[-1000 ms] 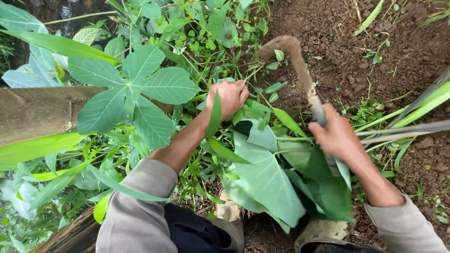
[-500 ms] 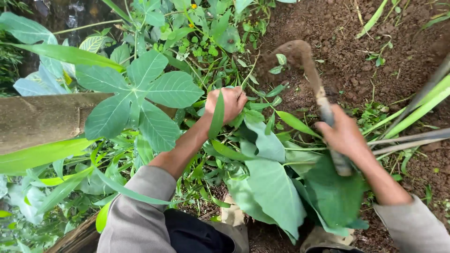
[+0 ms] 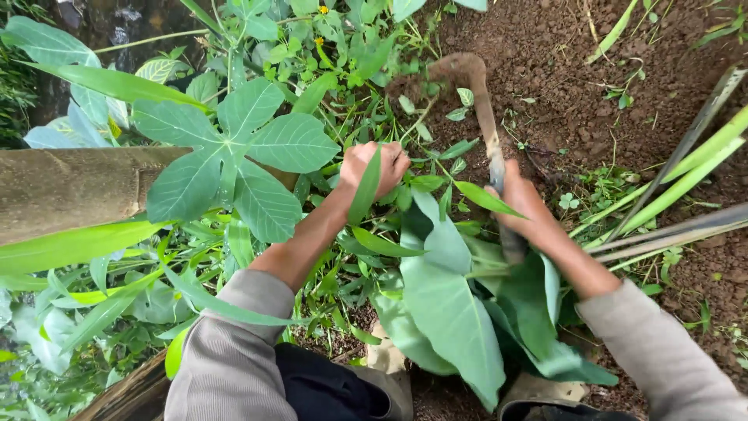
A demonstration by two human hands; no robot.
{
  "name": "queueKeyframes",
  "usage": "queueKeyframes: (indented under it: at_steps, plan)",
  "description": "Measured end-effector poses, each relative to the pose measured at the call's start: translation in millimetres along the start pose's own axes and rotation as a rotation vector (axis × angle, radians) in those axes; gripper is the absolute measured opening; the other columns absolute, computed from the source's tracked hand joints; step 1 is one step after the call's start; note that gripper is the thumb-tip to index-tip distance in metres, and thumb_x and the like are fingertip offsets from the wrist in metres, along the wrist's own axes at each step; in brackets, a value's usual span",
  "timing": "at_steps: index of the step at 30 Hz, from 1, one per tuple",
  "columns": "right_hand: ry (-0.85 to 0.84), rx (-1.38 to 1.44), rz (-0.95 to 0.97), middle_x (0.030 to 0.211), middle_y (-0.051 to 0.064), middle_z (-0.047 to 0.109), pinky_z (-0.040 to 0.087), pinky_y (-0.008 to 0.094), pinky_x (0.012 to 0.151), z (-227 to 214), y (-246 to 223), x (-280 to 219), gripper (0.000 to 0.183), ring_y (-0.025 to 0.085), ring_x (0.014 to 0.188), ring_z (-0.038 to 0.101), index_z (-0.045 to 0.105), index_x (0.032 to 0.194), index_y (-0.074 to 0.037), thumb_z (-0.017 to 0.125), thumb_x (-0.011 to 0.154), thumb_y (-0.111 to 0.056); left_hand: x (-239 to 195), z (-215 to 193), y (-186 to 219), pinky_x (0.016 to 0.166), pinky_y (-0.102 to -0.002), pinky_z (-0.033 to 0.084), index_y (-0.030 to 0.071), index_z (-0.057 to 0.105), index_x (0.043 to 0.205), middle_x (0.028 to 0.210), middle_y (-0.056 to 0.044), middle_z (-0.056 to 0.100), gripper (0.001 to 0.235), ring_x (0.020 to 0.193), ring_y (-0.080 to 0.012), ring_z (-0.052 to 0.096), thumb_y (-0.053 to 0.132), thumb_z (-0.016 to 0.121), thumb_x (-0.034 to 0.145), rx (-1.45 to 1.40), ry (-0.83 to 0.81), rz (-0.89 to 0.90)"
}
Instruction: Using a sickle to cut weeds and clearing the cut vegetation by hand in a field.
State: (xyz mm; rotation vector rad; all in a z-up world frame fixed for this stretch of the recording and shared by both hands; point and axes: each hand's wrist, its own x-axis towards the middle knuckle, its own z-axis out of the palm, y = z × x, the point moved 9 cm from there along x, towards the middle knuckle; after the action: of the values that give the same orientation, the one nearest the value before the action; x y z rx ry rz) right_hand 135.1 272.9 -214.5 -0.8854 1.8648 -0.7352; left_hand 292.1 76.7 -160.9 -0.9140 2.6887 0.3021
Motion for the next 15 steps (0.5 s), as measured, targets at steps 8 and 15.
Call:
queueKeyframes:
  at_steps: [8, 15]
  plan:
    - [-0.091, -0.334, 0.305, 0.099, 0.032, 0.072, 0.054, 0.059, 0.066, -13, 14, -84, 0.036, 0.048, 0.079, 0.071, 0.038, 0.118, -0.006, 0.059, 0.098, -0.027, -16, 14, -14, 0.035, -0.025, 0.040, 0.022, 0.046, 0.068, 0.052, 0.008, 0.033, 0.051, 0.037, -0.0075, 0.030, 0.035, 0.027, 0.113, 0.076, -0.395, -0.086]
    - [-0.141, -0.483, 0.440, 0.088, 0.016, 0.075, 0.064, 0.043, 0.056, -62, -18, -130, 0.033, 0.029, 0.067, 0.074, 0.048, 0.129, -0.014, 0.058, 0.102, -0.030, -34, -4, -28, 0.042, -0.021, 0.045, 0.017, 0.050, 0.071, 0.062, 0.003, 0.050, 0.039, 0.048, -0.0102, 0.046, 0.031, 0.042, 0.107, -0.528, -0.345, -0.307]
